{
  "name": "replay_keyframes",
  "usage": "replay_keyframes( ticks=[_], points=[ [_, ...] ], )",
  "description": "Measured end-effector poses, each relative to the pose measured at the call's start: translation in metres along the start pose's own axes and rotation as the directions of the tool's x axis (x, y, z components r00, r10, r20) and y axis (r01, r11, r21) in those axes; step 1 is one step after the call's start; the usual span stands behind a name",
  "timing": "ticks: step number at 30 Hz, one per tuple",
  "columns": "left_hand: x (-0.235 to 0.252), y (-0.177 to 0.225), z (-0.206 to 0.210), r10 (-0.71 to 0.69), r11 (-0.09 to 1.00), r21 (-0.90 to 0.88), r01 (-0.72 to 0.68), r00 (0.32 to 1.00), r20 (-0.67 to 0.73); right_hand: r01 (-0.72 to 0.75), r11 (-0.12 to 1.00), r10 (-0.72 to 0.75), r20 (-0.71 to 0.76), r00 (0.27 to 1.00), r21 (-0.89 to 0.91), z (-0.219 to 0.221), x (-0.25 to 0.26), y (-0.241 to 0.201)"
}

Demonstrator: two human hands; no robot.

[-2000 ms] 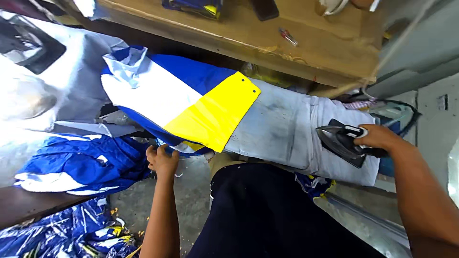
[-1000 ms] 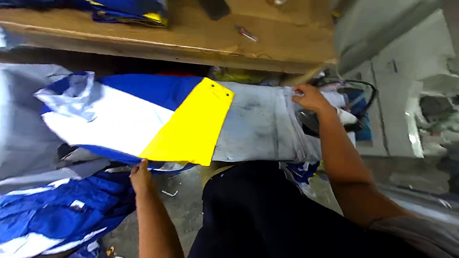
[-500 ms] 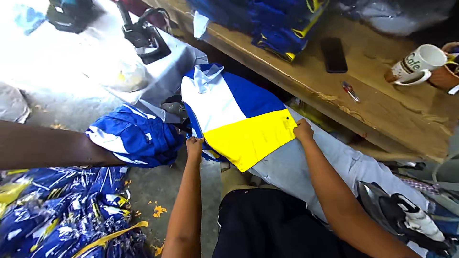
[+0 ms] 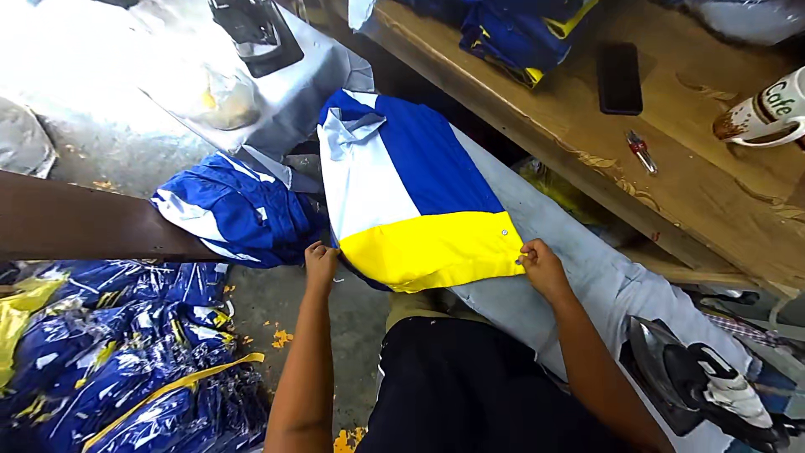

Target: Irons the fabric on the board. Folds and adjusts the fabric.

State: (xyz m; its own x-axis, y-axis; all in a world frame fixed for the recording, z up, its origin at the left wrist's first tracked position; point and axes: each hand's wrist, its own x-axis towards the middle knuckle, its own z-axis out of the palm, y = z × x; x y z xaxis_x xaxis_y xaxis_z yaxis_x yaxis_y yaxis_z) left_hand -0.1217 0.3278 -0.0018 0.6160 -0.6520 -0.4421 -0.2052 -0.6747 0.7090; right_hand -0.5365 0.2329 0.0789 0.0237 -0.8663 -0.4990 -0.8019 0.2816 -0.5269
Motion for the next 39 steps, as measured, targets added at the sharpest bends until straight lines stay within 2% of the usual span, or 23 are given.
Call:
replay_keyframes(
  ticks=[2,4,6,7,9,11,13,15,18,19,21,24,27,30,32,35,39],
  points=[
    [0.009,-0.011,0.021,-0.034,0.992,0.123,0.031,0.999,0.026,-0.016,0.999,0.014,-0.049,0.999,-0.043,0.005,0.014,0.008],
    [0.002,-0.009,0.04,0.0,0.965,0.26,-0.013,0.999,0.05,-0.029,0.992,0.026,-0.034,0.999,-0.121,0.019,0.031,0.02],
    [-0.022,0.007,0.057,0.172,0.907,0.368,-0.206,0.977,0.123,-0.006,0.977,0.001,-0.02,1.0,-0.215,0.031,0.039,0.03],
    [-0.038,0.013,0.067,0.28,0.854,0.4,-0.333,0.942,0.186,0.019,0.968,-0.028,-0.033,0.999,-0.249,0.036,0.038,0.034],
    [-0.07,0.016,0.093,0.476,0.708,0.389,-0.589,0.805,0.353,0.055,0.961,-0.069,-0.043,0.997,-0.272,0.04,0.034,0.04],
    [-0.098,0.019,0.119,0.588,0.556,0.308,-0.772,0.627,0.512,0.068,0.965,-0.072,-0.006,0.997,-0.255,0.028,0.028,0.048],
    [-0.119,0.028,0.139,0.589,0.468,0.239,-0.851,0.502,0.633,0.078,0.965,-0.087,-0.025,0.996,-0.25,-0.003,0.016,0.071],
    [-0.13,0.038,0.153,0.494,0.451,0.232,-0.862,0.458,0.739,-0.007,0.961,-0.034,-0.144,0.989,-0.276,-0.053,-0.011,0.107],
    [-0.137,0.044,0.167,0.364,0.432,0.272,-0.86,0.442,0.82,-0.293,0.91,0.188,-0.338,0.922,-0.293,-0.137,-0.076,0.165],
    [-0.138,0.045,0.168,0.34,0.418,0.285,-0.863,0.439,0.832,-0.384,0.879,0.28,-0.346,0.895,-0.282,-0.158,-0.096,0.185],
    [-0.137,0.047,0.169,0.323,0.398,0.294,-0.869,0.432,0.842,-0.525,0.812,0.463,-0.267,0.845,-0.255,-0.182,-0.123,0.224],
    [-0.134,0.054,0.165,0.284,0.361,0.297,-0.884,0.408,0.868,-0.575,0.782,0.582,-0.052,0.812,-0.239,-0.18,-0.13,0.265],
    [-0.131,0.061,0.165,0.249,0.361,0.295,-0.884,0.397,0.884,-0.538,0.829,0.538,-0.047,0.842,-0.152,-0.172,-0.124,0.284],
    [-0.125,0.063,0.166,0.255,0.361,0.291,-0.886,0.394,0.883,-0.496,0.856,0.487,-0.097,0.868,-0.144,-0.168,-0.126,0.282],
    [-0.119,0.065,0.163,0.293,0.406,0.241,-0.882,0.376,0.879,-0.492,0.853,0.474,-0.134,0.87,-0.176,-0.165,-0.125,0.263],
    [-0.105,0.061,0.148,0.479,0.469,0.123,-0.875,0.368,0.797,-0.472,0.853,0.439,-0.185,0.879,-0.222,-0.153,-0.121,0.223],
    [-0.071,0.063,0.109,0.562,0.585,0.142,-0.798,0.526,0.638,-0.322,0.927,0.283,-0.204,0.937,-0.192,-0.129,-0.125,0.15]
  ],
)
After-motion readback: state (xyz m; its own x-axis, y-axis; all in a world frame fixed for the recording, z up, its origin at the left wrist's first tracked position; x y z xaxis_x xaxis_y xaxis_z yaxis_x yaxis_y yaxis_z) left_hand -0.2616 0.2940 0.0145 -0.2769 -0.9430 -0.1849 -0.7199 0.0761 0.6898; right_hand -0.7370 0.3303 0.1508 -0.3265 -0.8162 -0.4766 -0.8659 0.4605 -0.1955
